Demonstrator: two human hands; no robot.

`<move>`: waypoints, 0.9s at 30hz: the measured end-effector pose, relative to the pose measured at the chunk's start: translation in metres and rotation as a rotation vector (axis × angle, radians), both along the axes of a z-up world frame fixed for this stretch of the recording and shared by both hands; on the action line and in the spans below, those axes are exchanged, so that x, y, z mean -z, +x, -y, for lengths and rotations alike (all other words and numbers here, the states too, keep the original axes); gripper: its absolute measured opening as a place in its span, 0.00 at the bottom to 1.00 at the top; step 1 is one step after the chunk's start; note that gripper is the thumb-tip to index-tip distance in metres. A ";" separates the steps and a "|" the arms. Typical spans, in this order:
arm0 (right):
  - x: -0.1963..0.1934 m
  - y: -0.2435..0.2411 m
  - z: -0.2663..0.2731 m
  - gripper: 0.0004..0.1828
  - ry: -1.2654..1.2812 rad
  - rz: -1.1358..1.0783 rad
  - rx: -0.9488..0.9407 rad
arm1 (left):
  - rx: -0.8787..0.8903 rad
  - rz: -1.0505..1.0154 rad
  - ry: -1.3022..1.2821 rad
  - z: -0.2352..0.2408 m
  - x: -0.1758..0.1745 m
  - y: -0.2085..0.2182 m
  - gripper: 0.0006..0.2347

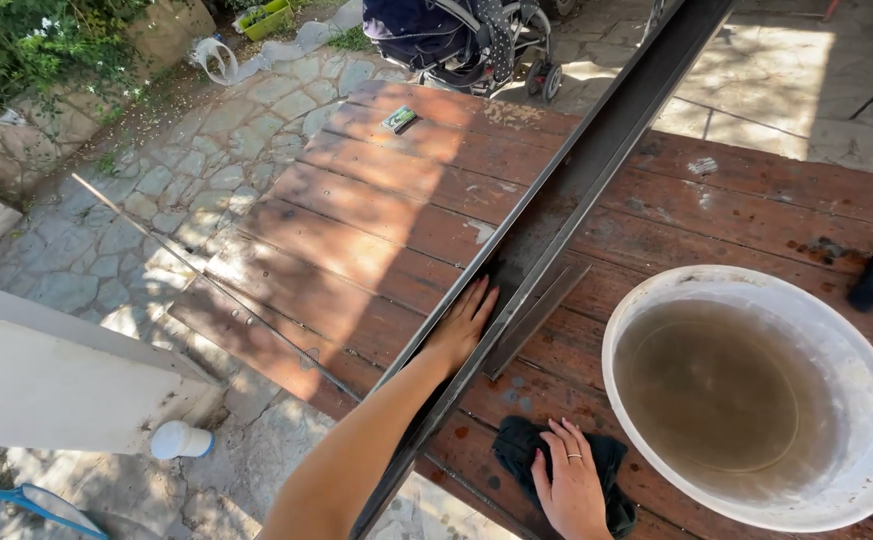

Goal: Cleaning a long metal gutter by wiping the interior with a wet cloth and rinsing the cloth in a bucket.

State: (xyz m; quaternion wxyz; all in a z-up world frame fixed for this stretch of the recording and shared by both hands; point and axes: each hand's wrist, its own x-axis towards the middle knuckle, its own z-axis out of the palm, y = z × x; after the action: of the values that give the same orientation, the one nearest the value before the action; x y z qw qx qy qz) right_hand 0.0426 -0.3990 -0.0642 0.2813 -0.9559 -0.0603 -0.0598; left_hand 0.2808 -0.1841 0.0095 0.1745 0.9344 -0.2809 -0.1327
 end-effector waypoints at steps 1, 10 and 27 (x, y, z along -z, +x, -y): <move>0.001 -0.004 -0.005 0.20 -0.004 -0.001 -0.006 | -0.006 -0.001 -0.004 0.002 0.000 -0.001 0.42; 0.019 0.002 -0.003 0.19 -0.015 -0.068 0.066 | 0.032 -0.011 -0.050 -0.055 -0.022 -0.101 0.43; 0.015 -0.001 -0.002 0.17 -0.040 0.013 0.045 | 0.135 0.037 0.109 -0.064 -0.021 -0.123 0.48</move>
State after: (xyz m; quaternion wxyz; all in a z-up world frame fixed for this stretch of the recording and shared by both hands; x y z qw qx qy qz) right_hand 0.0421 -0.3968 -0.0790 0.2602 -0.9620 -0.0417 -0.0712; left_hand 0.1576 -0.1199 0.0306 0.1088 0.9237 -0.3388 -0.1418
